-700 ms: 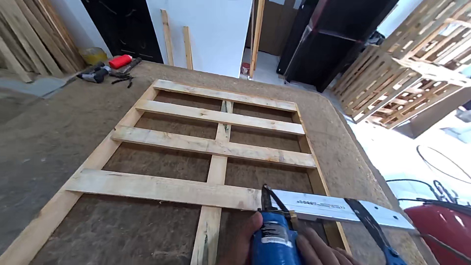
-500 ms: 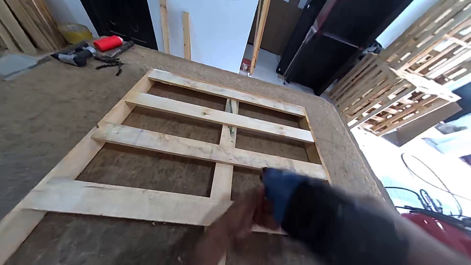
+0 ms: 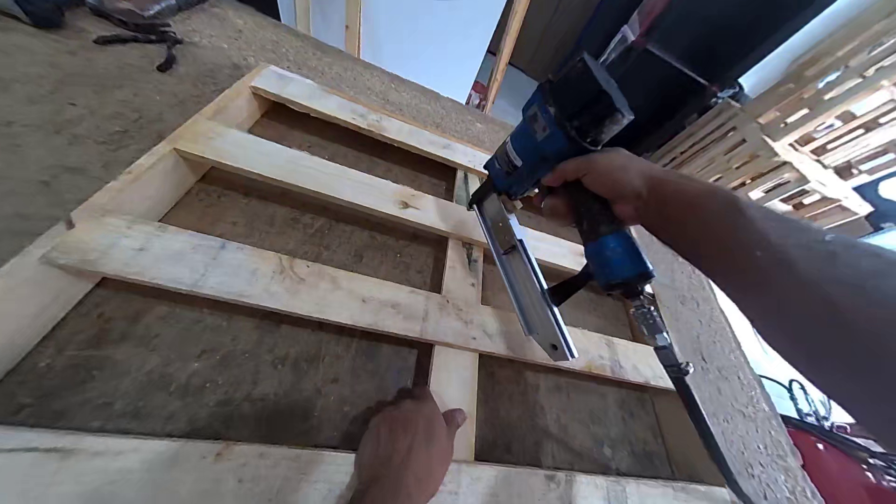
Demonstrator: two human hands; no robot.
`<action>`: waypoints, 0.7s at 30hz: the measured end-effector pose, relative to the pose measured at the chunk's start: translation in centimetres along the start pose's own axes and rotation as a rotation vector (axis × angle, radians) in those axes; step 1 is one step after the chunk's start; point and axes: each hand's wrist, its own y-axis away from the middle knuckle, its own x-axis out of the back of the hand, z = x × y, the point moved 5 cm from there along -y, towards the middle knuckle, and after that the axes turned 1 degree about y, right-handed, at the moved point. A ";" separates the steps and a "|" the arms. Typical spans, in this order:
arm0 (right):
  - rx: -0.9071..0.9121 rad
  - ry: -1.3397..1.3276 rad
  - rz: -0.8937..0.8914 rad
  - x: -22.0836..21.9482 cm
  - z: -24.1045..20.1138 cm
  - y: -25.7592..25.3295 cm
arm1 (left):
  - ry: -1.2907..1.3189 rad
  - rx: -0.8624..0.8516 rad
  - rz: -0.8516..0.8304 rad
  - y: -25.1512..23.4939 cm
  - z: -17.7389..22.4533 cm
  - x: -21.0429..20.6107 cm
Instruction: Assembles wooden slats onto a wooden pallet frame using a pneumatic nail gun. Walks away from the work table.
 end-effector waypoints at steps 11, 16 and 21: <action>-0.082 0.218 -0.020 -1.9 -0.4 -2.2 | -0.048 0.004 -0.005 0.2 -0.1 -0.6; -0.042 0.171 0.025 -1.5 -0.3 -1.2 | -0.040 -0.007 0.015 0.5 -0.4 -0.1; -0.104 0.134 0.038 0.2 1.4 -1.1 | -0.040 -0.010 0.020 0.3 -0.1 -0.2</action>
